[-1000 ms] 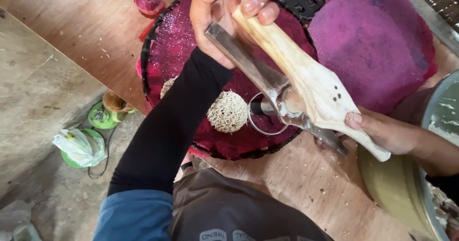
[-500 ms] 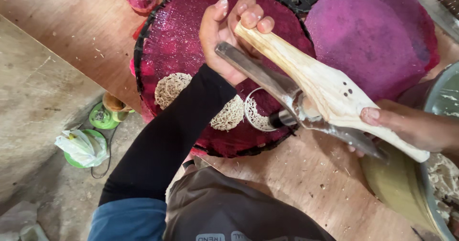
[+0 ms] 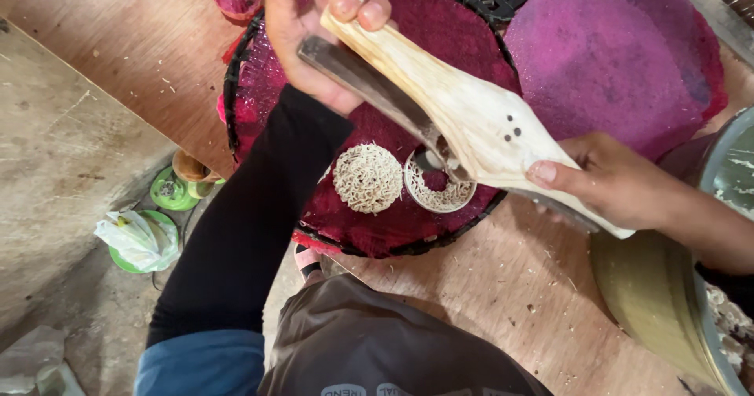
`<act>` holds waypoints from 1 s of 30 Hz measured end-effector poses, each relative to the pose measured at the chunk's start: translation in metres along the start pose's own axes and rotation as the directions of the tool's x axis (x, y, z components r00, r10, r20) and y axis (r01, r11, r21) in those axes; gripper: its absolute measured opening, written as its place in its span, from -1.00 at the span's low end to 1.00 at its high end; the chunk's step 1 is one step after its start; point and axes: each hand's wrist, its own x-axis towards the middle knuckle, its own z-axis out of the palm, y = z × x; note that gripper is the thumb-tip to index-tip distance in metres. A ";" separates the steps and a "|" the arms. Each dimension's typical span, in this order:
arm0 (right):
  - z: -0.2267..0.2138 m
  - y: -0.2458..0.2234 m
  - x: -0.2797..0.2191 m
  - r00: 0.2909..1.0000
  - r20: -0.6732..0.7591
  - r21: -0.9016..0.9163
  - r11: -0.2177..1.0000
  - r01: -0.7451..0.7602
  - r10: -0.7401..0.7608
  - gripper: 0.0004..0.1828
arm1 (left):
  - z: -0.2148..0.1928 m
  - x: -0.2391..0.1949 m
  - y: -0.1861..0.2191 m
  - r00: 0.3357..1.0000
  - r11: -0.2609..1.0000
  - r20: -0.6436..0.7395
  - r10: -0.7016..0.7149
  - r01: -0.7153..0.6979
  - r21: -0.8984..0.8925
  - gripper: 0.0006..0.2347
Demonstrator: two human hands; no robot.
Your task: The person prepares rice cakes by repeatedly scooping white dough from a bowl, pressing it through a wooden extruder tool onto a tray, and then organizing the cakes before covering them with a textured black lid.
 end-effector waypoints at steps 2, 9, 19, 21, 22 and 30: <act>0.002 -0.003 -0.004 0.999 0.038 0.085 0.996 0.035 -0.038 -0.09 | 0.007 -0.008 0.001 0.998 0.999 -0.054 -0.014 0.015 0.031 -0.77; -0.009 -0.002 -0.023 0.998 0.060 0.050 0.998 -0.030 0.026 -0.23 | 0.011 -0.010 -0.027 0.998 0.999 -0.061 0.022 -0.025 -0.043 -0.75; 0.000 0.005 -0.026 0.996 -0.064 0.020 0.998 -0.061 0.063 -0.31 | -0.012 -0.004 -0.031 0.997 0.997 -0.009 -0.082 0.082 -0.014 -0.74; -0.001 0.011 -0.024 0.992 -0.118 0.044 0.999 -0.031 0.036 -0.35 | -0.012 0.006 -0.034 0.995 0.997 0.047 -0.083 0.083 0.005 -0.73; 0.002 0.014 -0.021 0.986 -0.167 0.106 0.994 0.027 -0.009 -0.36 | -0.010 0.011 -0.032 0.995 0.999 0.098 -0.010 0.007 0.034 -0.74; 0.009 0.050 -0.032 0.905 -0.278 0.488 0.764 0.422 -0.322 -0.35 | 0.054 -0.005 -0.003 0.728 -0.481 0.420 -0.543 0.140 -0.865 -0.50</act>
